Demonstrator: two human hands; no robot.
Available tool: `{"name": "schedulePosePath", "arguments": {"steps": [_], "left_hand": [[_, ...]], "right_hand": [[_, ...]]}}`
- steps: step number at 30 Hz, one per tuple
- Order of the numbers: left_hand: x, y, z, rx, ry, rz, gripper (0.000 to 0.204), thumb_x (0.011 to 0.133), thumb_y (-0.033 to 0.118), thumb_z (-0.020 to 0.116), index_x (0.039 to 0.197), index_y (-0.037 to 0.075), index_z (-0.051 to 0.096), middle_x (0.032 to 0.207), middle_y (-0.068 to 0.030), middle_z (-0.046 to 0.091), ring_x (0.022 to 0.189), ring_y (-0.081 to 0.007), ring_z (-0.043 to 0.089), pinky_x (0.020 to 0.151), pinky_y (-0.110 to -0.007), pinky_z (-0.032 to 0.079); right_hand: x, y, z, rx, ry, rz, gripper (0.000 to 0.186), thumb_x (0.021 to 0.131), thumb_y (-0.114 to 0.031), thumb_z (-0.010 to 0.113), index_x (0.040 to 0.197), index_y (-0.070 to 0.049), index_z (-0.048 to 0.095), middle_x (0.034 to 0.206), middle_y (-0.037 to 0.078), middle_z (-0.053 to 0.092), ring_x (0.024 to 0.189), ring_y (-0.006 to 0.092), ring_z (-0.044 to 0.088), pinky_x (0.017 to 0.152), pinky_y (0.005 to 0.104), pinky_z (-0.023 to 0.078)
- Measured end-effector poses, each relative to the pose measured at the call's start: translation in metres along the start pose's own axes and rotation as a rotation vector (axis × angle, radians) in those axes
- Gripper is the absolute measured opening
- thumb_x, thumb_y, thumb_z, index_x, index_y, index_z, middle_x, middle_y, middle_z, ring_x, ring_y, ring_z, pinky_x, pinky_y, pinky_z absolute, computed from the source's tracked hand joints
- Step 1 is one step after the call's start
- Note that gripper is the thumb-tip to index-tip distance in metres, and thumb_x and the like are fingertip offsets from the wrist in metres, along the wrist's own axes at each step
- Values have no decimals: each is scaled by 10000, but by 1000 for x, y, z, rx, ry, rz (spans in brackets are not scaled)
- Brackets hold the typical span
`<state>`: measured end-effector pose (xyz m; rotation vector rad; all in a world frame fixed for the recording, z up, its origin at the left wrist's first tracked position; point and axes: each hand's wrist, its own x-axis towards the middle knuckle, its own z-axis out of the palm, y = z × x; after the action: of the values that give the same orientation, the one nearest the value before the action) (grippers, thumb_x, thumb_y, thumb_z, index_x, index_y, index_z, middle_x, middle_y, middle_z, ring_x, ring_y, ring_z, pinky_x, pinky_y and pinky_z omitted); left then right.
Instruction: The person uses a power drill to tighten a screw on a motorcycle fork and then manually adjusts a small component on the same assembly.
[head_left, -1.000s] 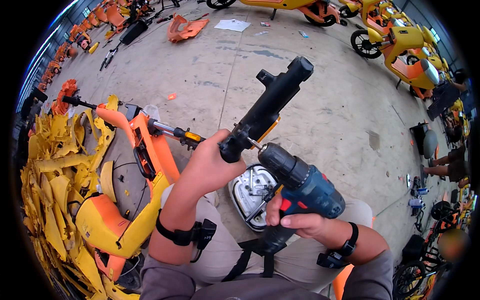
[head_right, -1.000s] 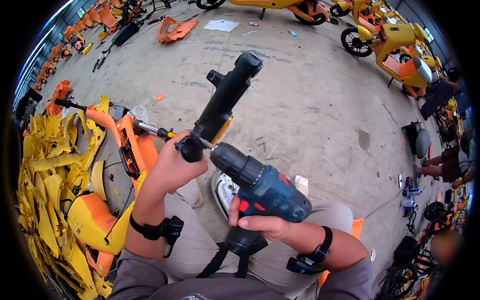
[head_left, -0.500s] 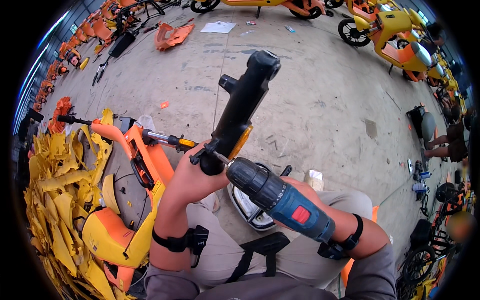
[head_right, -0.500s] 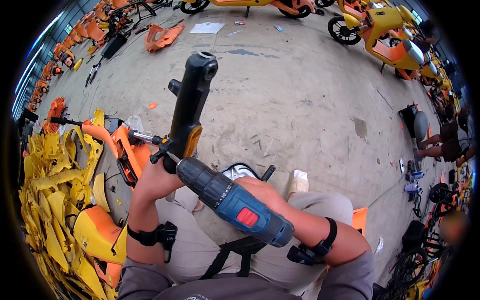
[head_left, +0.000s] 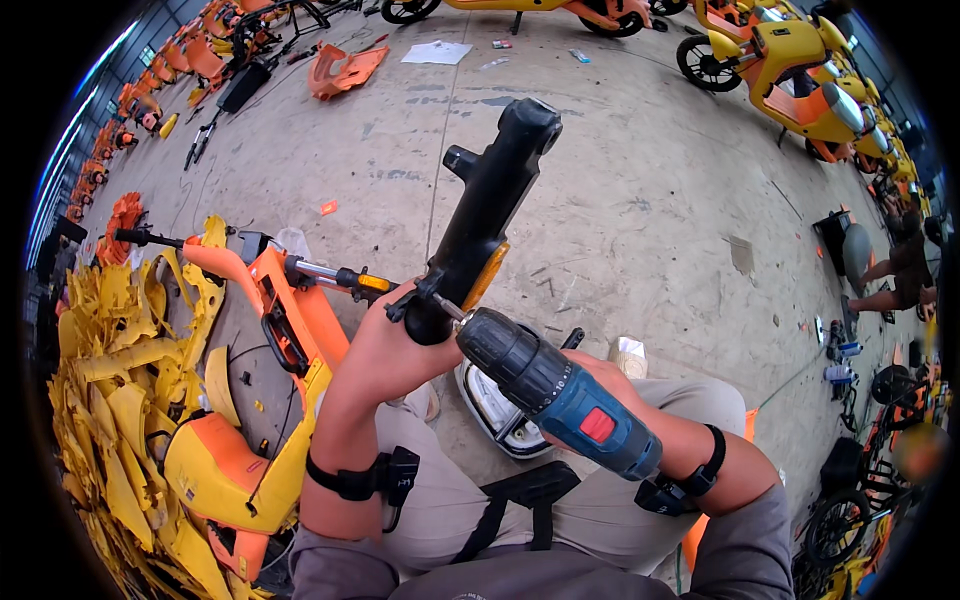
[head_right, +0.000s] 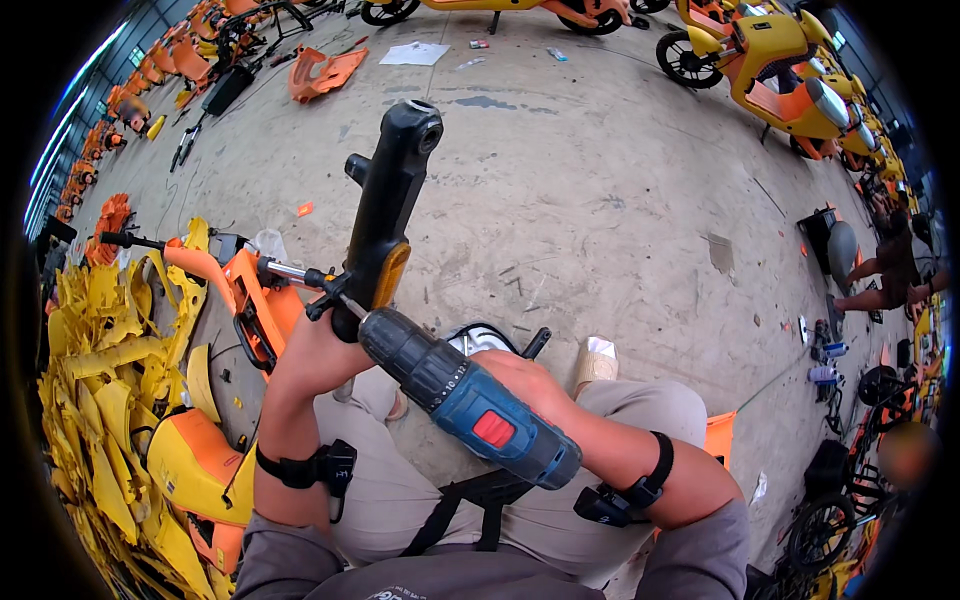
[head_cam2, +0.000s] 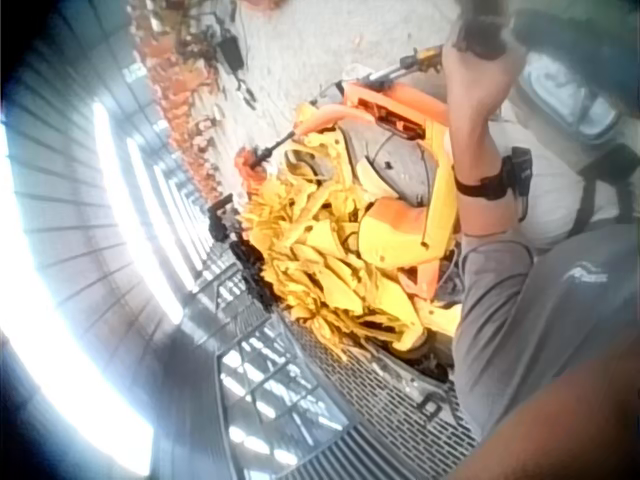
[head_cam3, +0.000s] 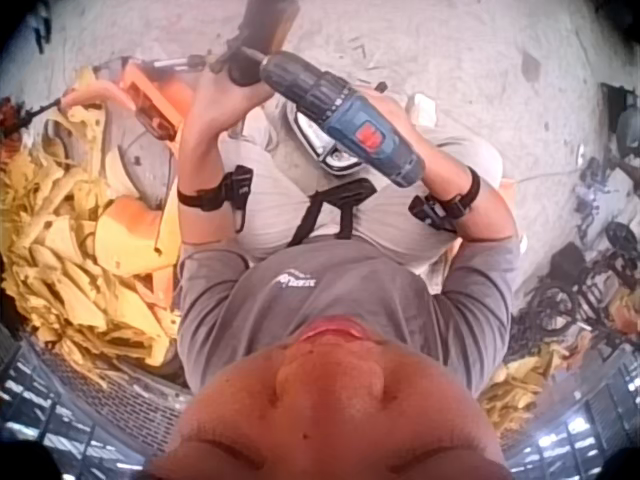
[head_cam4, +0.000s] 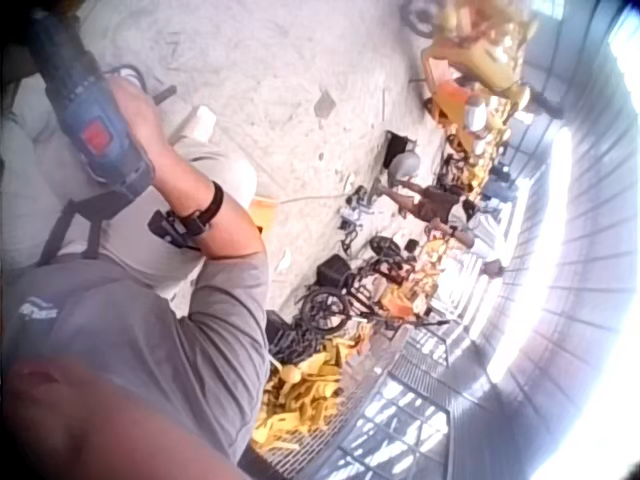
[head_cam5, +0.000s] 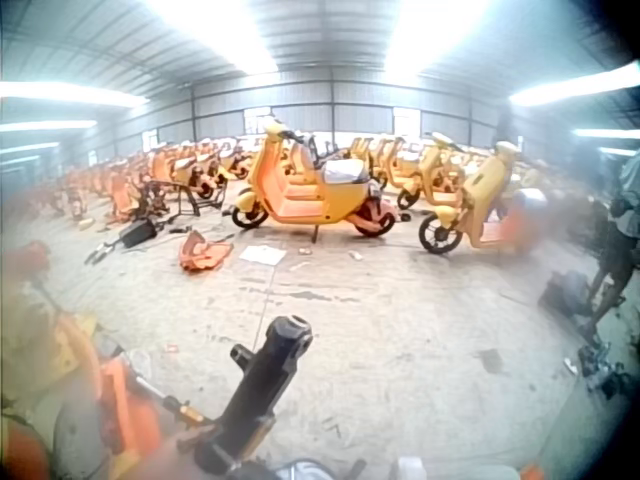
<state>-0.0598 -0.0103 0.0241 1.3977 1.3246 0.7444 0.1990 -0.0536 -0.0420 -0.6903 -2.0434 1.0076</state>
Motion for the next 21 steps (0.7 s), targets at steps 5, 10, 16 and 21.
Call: {"name": "schedulePosePath", "arguments": {"steps": [5, 10, 16, 21], "left_hand": [[2, -3, 0, 4, 5, 23, 404, 734, 118, 837, 1065, 27, 626, 796, 48, 589, 729, -31, 503, 643, -218, 443], [-1, -2, -2, 44, -7, -18, 371, 727, 116, 831, 1020, 27, 622, 797, 33, 596, 730, -35, 510, 649, -224, 449], [-2, -2, 4, -10, 20, 25, 314, 712, 69, 739, 999, 30, 620, 754, 33, 565, 702, -50, 509, 635, -239, 445], [-2, 1, 7, 0, -3, -21, 321, 703, 109, 716, 999, 33, 615, 736, 9, 557, 678, -67, 503, 626, -264, 443]], "right_hand": [[-1, 1, 2, 10, -9, 23, 311, 752, -82, 737, 1049, -40, 655, 1027, 116, 657, 970, 313, 637, 847, 372, 517], [-1, -3, 3, 88, -35, 119, 306, 748, -91, 741, 1039, -42, 659, 1003, 111, 653, 952, 310, 637, 830, 374, 518], [2, -10, 0, -78, -92, 173, 273, 786, -133, 752, 1021, -47, 644, 951, 118, 647, 887, 278, 646, 788, 369, 527], [1, -14, 0, 65, -68, 267, 297, 828, -122, 726, 1098, -59, 621, 911, 51, 664, 793, 224, 657, 716, 325, 547]]}}
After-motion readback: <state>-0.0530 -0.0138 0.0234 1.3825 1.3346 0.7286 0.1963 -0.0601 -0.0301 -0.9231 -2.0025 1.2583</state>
